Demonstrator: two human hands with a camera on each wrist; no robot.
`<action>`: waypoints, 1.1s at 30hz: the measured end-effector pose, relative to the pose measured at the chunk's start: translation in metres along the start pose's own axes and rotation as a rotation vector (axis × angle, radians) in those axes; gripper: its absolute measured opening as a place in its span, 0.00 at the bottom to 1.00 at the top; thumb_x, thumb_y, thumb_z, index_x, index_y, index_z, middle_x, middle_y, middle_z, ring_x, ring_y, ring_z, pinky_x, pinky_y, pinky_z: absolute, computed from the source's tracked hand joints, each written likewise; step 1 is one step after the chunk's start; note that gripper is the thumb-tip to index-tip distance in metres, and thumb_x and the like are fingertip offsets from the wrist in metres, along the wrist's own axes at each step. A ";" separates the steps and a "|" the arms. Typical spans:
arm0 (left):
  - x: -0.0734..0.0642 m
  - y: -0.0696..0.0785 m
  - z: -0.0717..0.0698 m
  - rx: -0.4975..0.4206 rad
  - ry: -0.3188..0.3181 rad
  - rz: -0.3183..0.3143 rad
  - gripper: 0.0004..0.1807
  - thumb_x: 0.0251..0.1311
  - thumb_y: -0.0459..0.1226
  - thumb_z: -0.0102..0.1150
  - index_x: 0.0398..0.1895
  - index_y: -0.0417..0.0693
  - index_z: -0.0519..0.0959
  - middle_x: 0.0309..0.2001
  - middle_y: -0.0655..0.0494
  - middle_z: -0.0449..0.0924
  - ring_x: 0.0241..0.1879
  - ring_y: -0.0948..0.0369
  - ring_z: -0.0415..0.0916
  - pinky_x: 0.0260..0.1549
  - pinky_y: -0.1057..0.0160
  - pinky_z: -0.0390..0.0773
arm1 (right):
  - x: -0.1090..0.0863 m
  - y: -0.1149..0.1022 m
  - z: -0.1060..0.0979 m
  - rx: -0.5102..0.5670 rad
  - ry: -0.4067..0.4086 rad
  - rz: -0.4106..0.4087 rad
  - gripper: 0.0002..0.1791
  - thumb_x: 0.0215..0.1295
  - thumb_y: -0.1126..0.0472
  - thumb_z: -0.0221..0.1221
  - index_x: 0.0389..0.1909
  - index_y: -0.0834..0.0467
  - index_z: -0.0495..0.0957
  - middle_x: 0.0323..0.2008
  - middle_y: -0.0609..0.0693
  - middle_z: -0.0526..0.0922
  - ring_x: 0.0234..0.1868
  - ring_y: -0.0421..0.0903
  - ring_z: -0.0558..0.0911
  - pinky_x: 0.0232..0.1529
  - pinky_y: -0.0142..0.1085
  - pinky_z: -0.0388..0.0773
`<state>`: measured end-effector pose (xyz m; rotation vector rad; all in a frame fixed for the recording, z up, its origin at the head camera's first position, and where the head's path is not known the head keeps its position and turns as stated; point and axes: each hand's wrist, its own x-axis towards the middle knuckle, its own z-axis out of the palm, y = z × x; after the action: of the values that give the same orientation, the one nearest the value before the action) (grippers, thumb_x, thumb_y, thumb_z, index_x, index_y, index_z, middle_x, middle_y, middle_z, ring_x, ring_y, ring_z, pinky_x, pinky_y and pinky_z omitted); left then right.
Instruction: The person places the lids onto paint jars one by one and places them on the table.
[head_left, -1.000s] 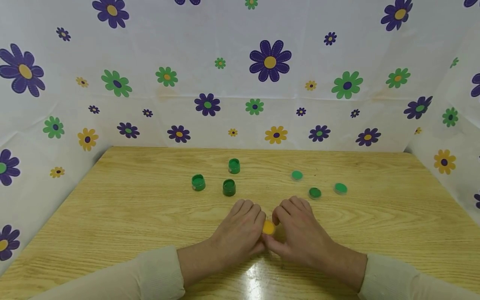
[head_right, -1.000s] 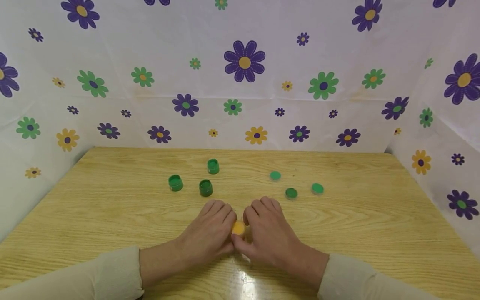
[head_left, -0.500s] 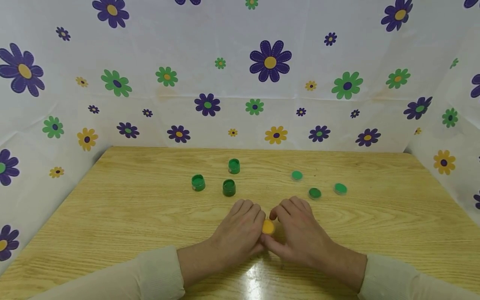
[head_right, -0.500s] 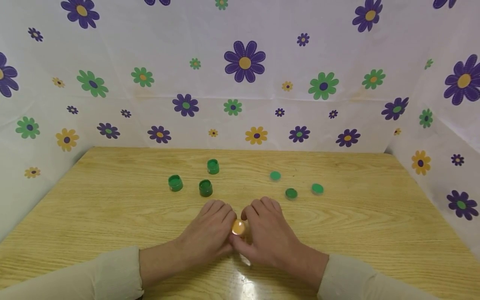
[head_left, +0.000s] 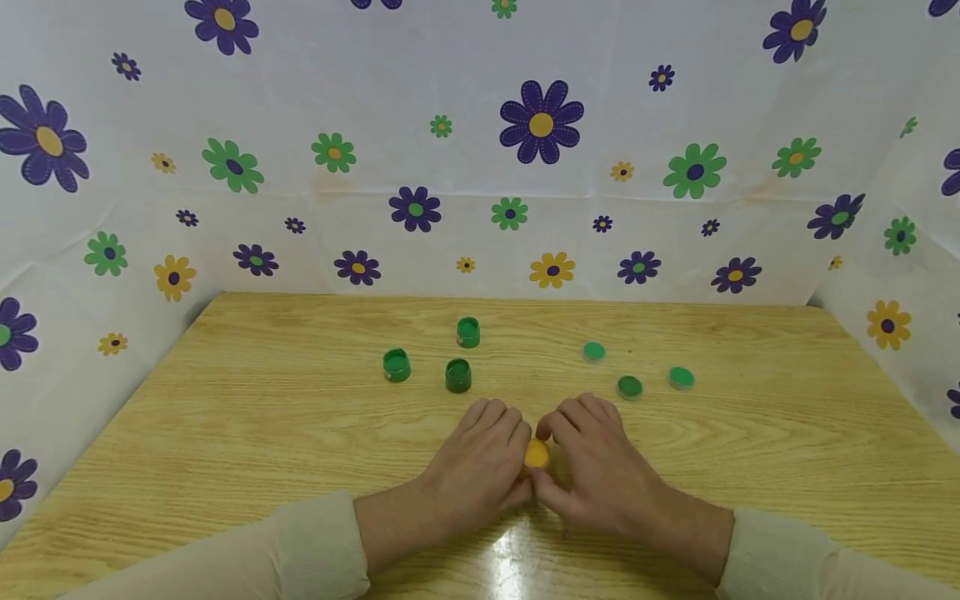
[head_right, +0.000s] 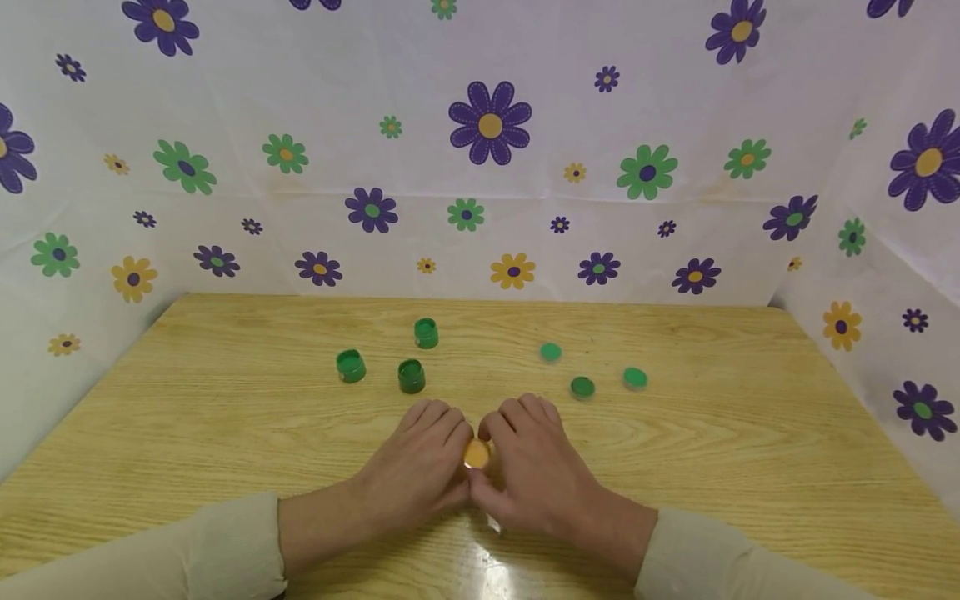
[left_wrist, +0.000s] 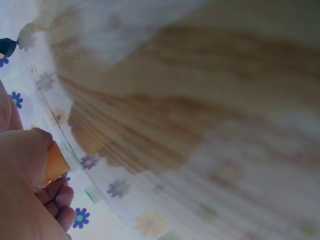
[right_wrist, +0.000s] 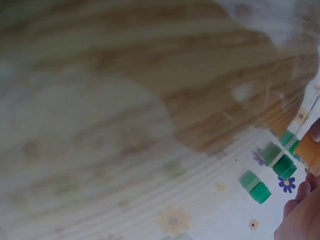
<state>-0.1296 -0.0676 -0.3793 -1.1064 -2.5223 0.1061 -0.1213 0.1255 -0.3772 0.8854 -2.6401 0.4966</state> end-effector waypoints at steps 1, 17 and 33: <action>0.000 0.000 0.000 0.004 0.000 0.001 0.17 0.61 0.53 0.58 0.31 0.50 0.73 0.30 0.60 0.68 0.36 0.59 0.63 0.44 0.63 0.63 | 0.000 0.000 0.000 0.001 0.000 0.001 0.13 0.55 0.48 0.63 0.37 0.50 0.76 0.35 0.43 0.75 0.41 0.41 0.67 0.53 0.43 0.67; 0.000 0.000 0.000 0.025 -0.019 0.012 0.19 0.60 0.55 0.59 0.32 0.49 0.74 0.31 0.59 0.70 0.39 0.59 0.64 0.46 0.62 0.64 | 0.001 0.000 0.001 -0.038 -0.008 0.027 0.16 0.56 0.42 0.65 0.30 0.48 0.73 0.34 0.40 0.73 0.41 0.41 0.69 0.52 0.41 0.66; -0.001 0.000 0.001 -0.018 0.009 0.003 0.18 0.63 0.54 0.57 0.31 0.50 0.73 0.30 0.60 0.69 0.36 0.60 0.63 0.44 0.63 0.63 | 0.000 0.002 0.001 -0.004 0.022 -0.021 0.15 0.52 0.48 0.63 0.38 0.51 0.77 0.34 0.43 0.75 0.40 0.41 0.68 0.51 0.43 0.67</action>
<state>-0.1296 -0.0685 -0.3808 -1.1154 -2.5187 0.0789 -0.1220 0.1267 -0.3782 0.9000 -2.6085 0.4927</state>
